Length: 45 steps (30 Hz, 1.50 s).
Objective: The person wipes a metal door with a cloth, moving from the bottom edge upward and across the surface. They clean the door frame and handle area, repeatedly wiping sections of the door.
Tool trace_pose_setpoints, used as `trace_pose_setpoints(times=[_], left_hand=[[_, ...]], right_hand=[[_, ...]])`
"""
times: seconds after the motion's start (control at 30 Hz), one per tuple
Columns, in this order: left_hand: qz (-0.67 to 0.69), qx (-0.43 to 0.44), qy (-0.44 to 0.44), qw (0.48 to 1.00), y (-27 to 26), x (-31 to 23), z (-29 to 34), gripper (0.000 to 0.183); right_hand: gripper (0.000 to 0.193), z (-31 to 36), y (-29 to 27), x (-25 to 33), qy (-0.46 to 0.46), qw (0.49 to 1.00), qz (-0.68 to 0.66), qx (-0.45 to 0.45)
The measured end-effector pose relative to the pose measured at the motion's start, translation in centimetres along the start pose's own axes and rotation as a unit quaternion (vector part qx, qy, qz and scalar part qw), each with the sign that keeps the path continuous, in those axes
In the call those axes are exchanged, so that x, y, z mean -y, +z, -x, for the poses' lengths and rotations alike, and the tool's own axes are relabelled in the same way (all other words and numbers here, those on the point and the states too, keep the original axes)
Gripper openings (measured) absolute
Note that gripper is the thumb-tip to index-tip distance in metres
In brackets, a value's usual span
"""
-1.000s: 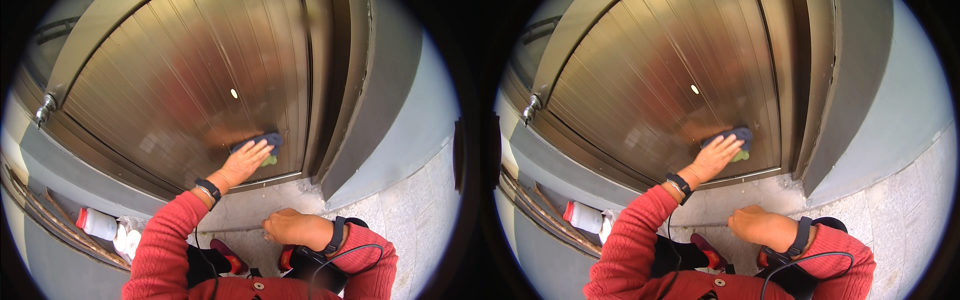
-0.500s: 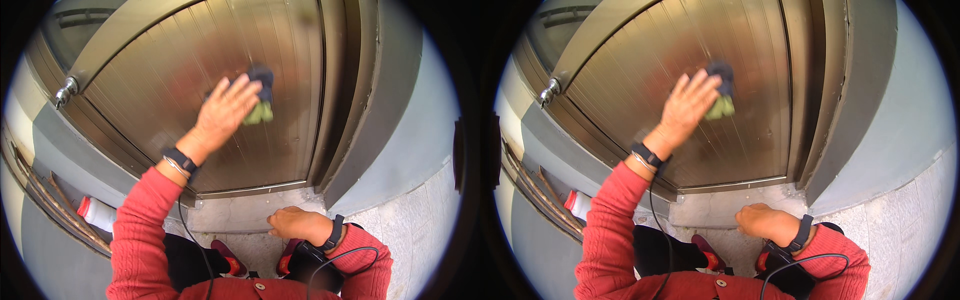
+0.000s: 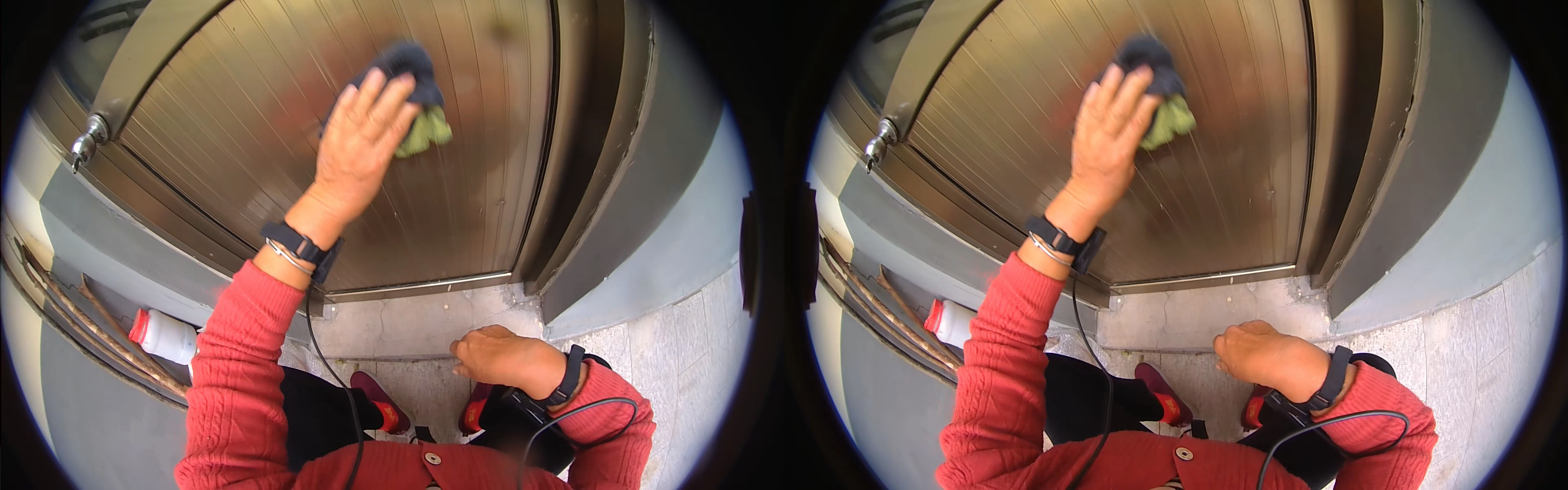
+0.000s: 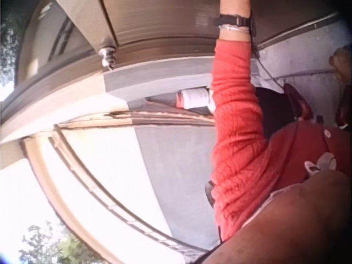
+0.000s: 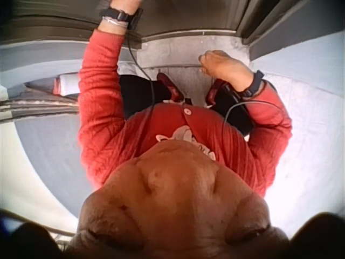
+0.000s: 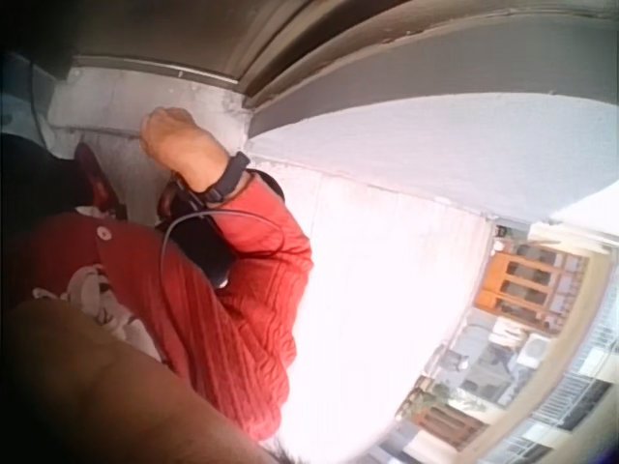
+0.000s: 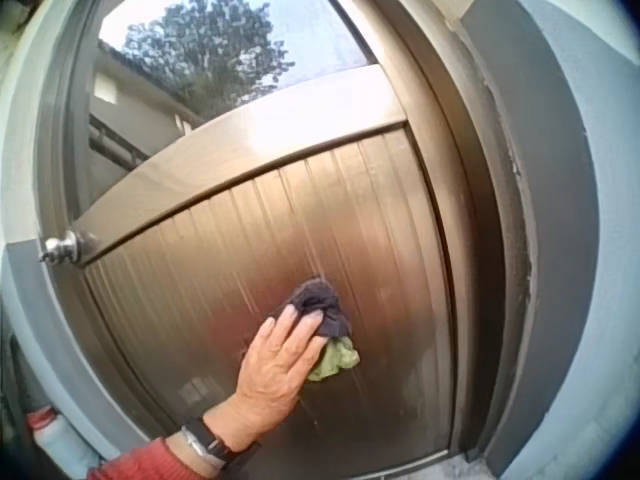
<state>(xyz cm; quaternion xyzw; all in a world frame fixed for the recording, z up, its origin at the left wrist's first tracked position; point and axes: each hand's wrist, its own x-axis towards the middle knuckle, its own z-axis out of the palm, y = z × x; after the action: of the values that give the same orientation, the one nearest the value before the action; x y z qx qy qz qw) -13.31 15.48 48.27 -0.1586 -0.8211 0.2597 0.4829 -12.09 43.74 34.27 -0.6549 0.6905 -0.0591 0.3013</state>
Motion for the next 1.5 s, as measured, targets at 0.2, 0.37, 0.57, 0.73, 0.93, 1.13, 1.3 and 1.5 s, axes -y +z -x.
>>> trace_pose_setpoints(times=[0.2, 0.37, 0.57, 0.73, 0.93, 1.13, 1.3, 1.5], left_hand=[[0.132, 0.156, 0.085, 0.975, 4.0, -8.7, 12.4, 0.041], [0.098, 0.338, 0.182, 0.918, 6.6, -14.4, 19.1, 0.047], [0.086, 0.362, 0.168, 0.913, 4.3, -11.8, 16.0, 0.044], [0.07, 0.112, 0.052, 0.99, 0.2, -2.5, 7.9, 0.037], [-0.109, 0.017, -0.016, 0.994, -7.0, 8.3, -4.4, 0.049], [-0.08, -0.036, -0.026, 0.996, -6.4, 8.6, -3.8, 0.056], [-0.001, -0.004, -0.005, 1.0, -1.2, 3.0, 4.7, 0.042], [0.107, 0.19, 0.059, 0.974, 2.4, -5.6, 16.3, 0.043]], right_hand=[[0.034, -0.7, 0.6, 0.1, 0.011, 1.0, -0.002, 0.015], [0.031, -1.3, 0.4, -0.1, -0.013, 1.0, -0.001, -0.008], [0.034, -1.5, -0.3, -0.3, 0.007, 1.0, 0.001, 0.018], [0.035, -1.1, -0.6, 0.3, 0.021, 1.0, 0.007, 0.018], [0.035, -1.1, -0.7, 0.8, 0.035, 0.999, 0.012, 0.015], [0.033, -1.0, -0.2, -0.1, 0.049, 0.999, 0.022, 0.003], [0.032, -0.6, 0.0, -0.3, 0.046, 0.999, 0.006, 0.001], [0.031, -1.1, 0.2, -0.1, 0.053, 0.998, -0.011, 0.014]])
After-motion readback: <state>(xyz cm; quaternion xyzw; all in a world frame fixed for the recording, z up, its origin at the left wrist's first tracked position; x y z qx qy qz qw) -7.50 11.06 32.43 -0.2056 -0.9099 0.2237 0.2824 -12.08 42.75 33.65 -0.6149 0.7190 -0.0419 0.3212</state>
